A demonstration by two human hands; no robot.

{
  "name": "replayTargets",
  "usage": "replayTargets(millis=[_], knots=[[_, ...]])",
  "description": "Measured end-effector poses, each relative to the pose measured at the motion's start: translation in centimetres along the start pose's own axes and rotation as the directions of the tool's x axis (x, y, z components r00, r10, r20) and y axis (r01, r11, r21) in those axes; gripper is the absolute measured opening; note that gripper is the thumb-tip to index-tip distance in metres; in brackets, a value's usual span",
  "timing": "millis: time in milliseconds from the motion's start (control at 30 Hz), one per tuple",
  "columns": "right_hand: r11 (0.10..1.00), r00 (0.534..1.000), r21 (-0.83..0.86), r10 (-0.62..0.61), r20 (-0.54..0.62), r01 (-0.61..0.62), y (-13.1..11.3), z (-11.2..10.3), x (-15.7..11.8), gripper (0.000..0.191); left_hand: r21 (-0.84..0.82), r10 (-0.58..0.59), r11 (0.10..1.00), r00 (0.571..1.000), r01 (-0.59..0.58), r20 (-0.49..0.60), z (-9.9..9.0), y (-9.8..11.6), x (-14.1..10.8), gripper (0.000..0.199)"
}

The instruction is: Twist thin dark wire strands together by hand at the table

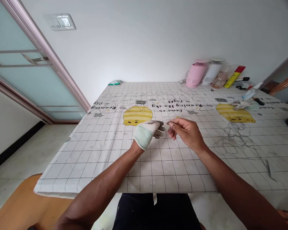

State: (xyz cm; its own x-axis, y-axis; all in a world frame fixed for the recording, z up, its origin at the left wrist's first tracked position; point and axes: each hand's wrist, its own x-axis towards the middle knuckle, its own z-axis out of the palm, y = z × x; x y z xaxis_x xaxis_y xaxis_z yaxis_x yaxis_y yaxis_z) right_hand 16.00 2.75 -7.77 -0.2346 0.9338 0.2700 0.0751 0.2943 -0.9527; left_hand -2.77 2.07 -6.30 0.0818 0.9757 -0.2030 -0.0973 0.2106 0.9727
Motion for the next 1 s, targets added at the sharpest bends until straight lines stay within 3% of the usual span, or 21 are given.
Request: replayTargets(millis=[167, 367, 467, 567, 633, 700, 833, 1000], knots=[[1.000, 0.989, -0.021, 0.016, -0.145, -0.019, 0.5, 0.2, 0.0, 0.034, 0.014, -0.068, 0.998, 0.997, 0.069, -0.027, 0.1, -0.3, 0.6, 0.012], [1.000, 0.949, 0.021, 0.001, -0.314, 0.006, 0.9, 0.3, 0.1, 0.032, -0.080, -0.211, 0.971, 0.963, 0.227, 0.168, 0.2, -1.3, 1.7, 0.022], [0.999, 0.956, 0.012, 0.033, -0.292, -0.031, 1.3, 0.2, 0.1, 0.033, 0.040, -0.163, 0.986, 0.982, 0.160, 0.090, 0.4, -1.1, 1.2, 0.008], [0.998, 0.956, -0.029, 0.053, -0.289, -0.064, 1.4, -0.1, 0.2, 0.033, 0.308, 0.034, 0.951, 0.996, -0.008, -0.078, 0.5, -0.5, 0.3, 0.025], [0.995, 0.951, -0.059, 0.054, -0.303, -0.075, 1.3, -0.3, 0.2, 0.031, 0.525, 0.211, 0.844, 0.967, -0.106, -0.144, 0.6, -0.2, 0.0, 0.037], [0.993, 0.950, -0.088, 0.052, -0.308, -0.083, 1.3, -0.6, 0.3, 0.029, 0.697, 0.318, 0.701, 0.941, -0.154, -0.112, 0.8, 0.1, -0.2, 0.048], [0.986, 0.945, -0.124, 0.068, -0.321, -0.113, 1.4, -1.1, 0.5, 0.024, 0.871, 0.295, 0.424, 0.947, -0.247, 0.125, 1.0, 0.4, -0.7, 0.062], [0.965, 0.928, -0.228, 0.036, -0.372, -0.129, 1.5, -1.2, 0.5, 0.021, 0.943, 0.311, 0.158, 0.921, -0.294, 0.235, 1.4, 0.7, -1.3, 0.060]])
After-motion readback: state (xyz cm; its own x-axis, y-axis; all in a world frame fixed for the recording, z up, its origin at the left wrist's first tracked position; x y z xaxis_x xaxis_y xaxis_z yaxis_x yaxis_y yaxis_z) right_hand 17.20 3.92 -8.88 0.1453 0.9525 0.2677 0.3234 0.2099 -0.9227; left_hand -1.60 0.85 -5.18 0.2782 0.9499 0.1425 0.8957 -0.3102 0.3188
